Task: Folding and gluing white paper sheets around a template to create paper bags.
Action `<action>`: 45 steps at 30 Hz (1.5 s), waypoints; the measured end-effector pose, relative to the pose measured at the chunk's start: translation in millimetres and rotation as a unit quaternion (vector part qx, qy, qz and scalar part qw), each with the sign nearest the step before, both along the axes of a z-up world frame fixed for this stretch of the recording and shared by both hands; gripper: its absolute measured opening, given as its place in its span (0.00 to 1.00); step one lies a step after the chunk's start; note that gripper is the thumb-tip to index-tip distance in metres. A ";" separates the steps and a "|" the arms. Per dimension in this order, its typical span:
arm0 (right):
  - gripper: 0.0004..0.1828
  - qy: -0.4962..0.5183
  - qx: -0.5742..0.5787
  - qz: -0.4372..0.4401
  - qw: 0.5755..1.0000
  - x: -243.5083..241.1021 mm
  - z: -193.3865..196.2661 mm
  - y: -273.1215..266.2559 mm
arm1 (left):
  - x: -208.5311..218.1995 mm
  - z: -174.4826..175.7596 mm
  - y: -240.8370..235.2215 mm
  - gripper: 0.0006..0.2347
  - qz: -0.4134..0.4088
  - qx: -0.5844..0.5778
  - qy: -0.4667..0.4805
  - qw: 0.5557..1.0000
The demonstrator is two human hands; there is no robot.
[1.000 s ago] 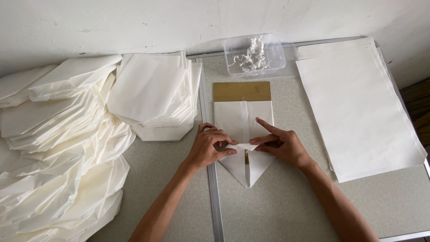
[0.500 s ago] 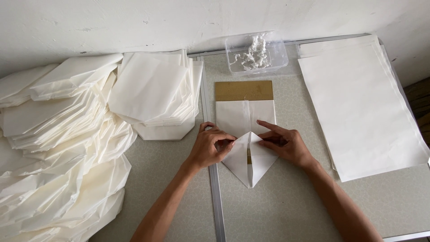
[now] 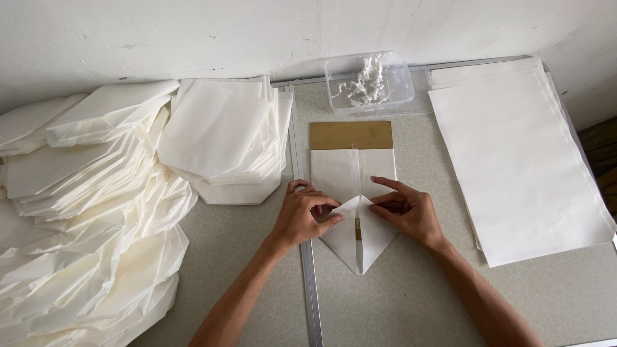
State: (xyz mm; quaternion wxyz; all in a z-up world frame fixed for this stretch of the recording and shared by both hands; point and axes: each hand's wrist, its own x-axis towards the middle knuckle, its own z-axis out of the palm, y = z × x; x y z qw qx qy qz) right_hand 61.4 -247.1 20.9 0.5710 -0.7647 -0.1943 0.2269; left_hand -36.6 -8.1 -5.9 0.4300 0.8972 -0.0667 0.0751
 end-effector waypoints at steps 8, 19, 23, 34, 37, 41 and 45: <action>0.34 -0.025 -0.011 0.123 0.992 9.1 -1.5 -13.3 | 1.9 -7.5 1.9 0.06 -0.012 0.004 -0.019 1.000; 0.34 -0.064 0.046 0.197 0.977 9.2 1.6 -14.3 | 2.0 -6.2 -12.3 0.18 0.021 0.004 0.014 1.000; 0.32 -0.068 0.038 0.203 0.976 7.4 6.4 -13.9 | -5.5 13.4 -37.7 0.21 0.058 0.087 -0.005 0.994; 0.31 -0.001 0.023 0.106 0.994 9.3 2.7 -8.3 | -8.1 4.6 -41.8 0.18 0.032 0.090 0.016 0.995; 0.34 0.019 -0.010 0.108 0.994 3.2 6.1 -7.1 | -8.0 5.4 -41.8 0.20 0.024 0.054 0.024 0.998; 0.33 0.041 -0.024 0.085 0.995 0.9 11.1 -5.8 | -5.8 -10.0 -42.4 0.14 0.059 0.054 -0.003 0.997; 0.29 0.044 -0.016 0.079 0.996 1.4 5.6 -6.5 | -5.4 -12.3 -41.9 0.13 0.076 0.070 -0.022 0.994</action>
